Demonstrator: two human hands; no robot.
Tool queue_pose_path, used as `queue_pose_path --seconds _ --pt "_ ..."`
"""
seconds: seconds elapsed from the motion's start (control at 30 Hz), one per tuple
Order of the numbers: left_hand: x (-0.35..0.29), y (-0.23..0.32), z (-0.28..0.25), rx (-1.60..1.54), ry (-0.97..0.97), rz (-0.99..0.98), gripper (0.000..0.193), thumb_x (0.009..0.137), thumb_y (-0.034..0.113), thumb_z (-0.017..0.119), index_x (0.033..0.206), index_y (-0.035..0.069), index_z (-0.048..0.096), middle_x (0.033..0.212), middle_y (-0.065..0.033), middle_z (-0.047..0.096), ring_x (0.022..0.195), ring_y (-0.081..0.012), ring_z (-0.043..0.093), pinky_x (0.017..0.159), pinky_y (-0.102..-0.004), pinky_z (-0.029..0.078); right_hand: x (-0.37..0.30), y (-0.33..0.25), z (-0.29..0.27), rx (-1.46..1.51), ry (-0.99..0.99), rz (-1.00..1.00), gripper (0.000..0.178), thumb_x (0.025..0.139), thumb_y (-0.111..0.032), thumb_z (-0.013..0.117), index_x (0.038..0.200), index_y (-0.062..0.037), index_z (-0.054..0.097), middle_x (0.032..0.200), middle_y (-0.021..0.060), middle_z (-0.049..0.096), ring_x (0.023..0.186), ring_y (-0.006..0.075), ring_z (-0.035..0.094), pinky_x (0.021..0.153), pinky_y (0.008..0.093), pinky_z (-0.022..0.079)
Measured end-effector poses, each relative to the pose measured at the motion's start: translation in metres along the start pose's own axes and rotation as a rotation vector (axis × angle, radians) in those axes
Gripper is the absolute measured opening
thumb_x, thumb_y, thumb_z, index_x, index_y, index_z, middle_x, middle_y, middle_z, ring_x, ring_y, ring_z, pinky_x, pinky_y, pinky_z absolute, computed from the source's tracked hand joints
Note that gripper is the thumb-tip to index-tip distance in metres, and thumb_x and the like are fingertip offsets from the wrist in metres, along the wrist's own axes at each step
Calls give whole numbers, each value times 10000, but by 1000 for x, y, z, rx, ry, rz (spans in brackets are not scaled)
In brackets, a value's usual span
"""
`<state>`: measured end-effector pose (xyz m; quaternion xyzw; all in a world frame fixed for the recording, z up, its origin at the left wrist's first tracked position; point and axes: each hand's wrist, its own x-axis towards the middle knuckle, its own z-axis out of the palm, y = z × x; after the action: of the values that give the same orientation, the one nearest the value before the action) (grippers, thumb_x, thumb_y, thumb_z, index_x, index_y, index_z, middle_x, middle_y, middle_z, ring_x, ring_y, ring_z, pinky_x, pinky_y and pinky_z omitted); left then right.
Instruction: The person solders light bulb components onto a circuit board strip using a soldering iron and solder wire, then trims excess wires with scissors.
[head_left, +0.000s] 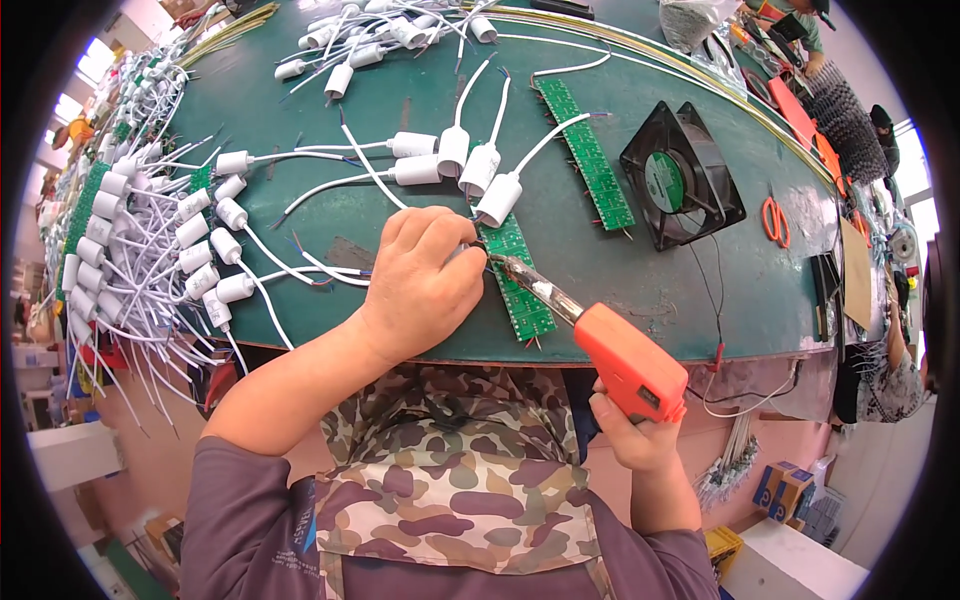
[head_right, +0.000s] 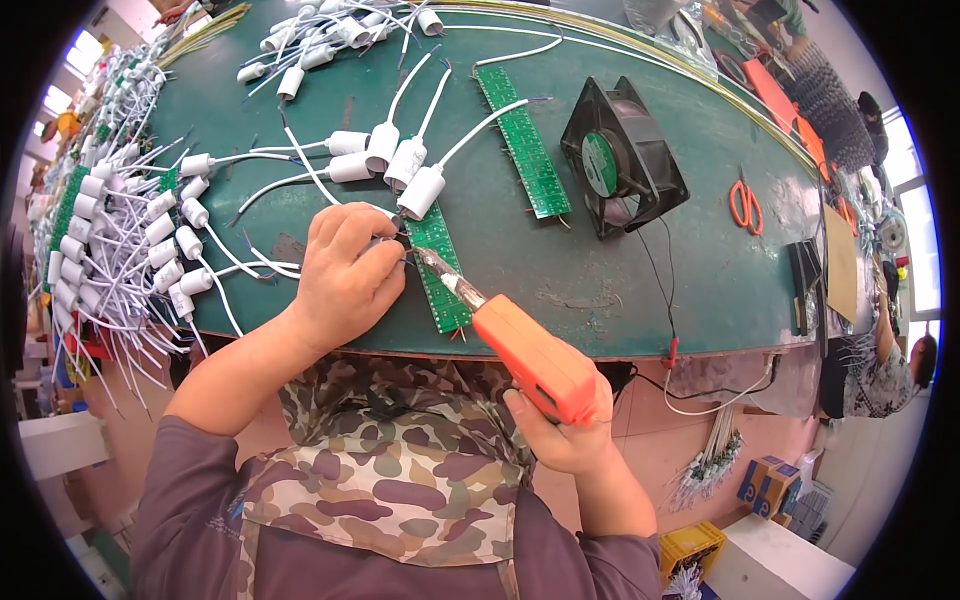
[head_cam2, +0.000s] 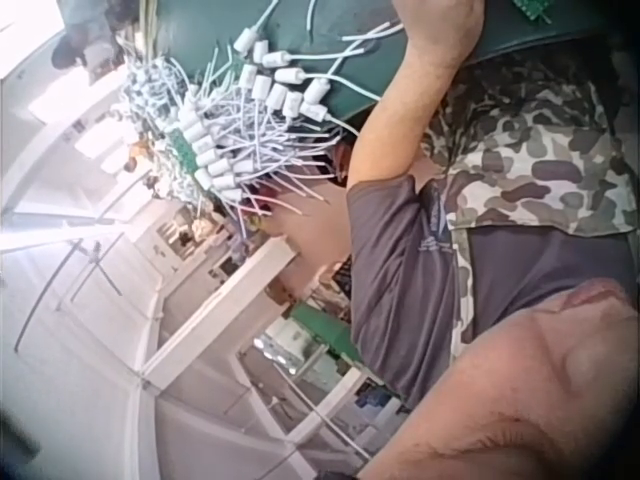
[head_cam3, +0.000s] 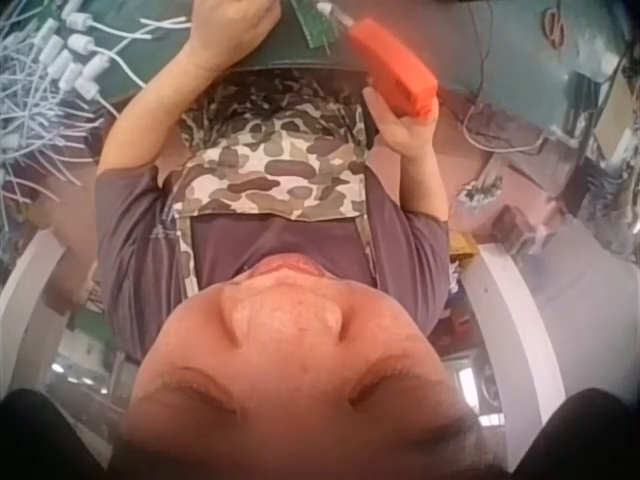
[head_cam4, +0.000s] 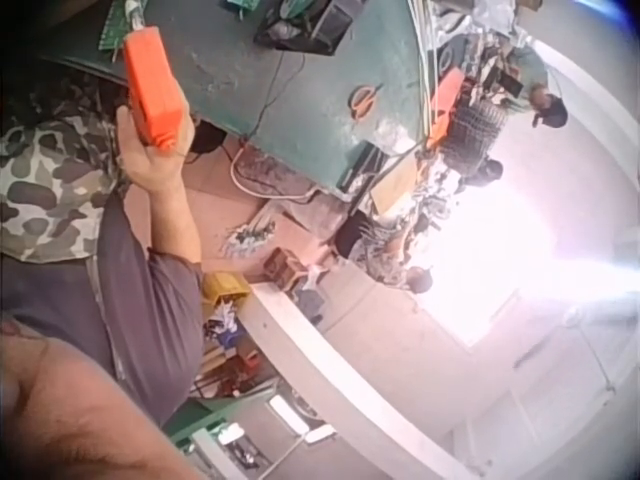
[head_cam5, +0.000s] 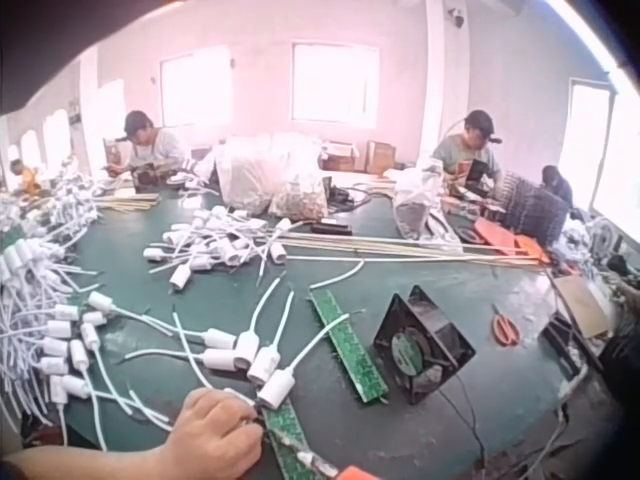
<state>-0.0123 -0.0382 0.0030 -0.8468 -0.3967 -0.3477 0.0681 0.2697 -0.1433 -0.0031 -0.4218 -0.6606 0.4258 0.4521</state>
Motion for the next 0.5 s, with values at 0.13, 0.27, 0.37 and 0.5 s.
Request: queue_pose_path --seconds 0.13,0.27,0.37,0.5 --pt "0 0 0 -3 -3 -2 194 651 32 706 808 41 593 986 -86 576 965 -298 579 832 -426 440 3 -1 -1 -42 -6 -43 373 834 73 668 1195 25 583 1025 87 664 899 142 639 799 281 519" --pt "-1 0 0 -7 -6 -3 198 649 32 706 813 42 596 993 -86 576 972 -298 577 838 -428 439 7 -3 -1 -62 2 -79 377 830 75 669 1192 29 577 998 90 660 842 140 637 746 280 525" --pt "-2 0 -2 -4 -6 -18 202 651 33 708 821 45 600 999 -85 575 982 -296 575 844 -429 437 -3 2 -10 10 -12 -52 402 829 74 665 1215 39 560 1038 125 661 795 139 628 696 278 527" --pt "-1 0 1 7 21 -2 179 632 48 691 768 74 576 972 -57 561 968 -265 563 834 -411 428 -4 -3 -14 60 8 -39 435 840 61 642 1261 56 532 1138 182 649 749 132 613 656 270 519"
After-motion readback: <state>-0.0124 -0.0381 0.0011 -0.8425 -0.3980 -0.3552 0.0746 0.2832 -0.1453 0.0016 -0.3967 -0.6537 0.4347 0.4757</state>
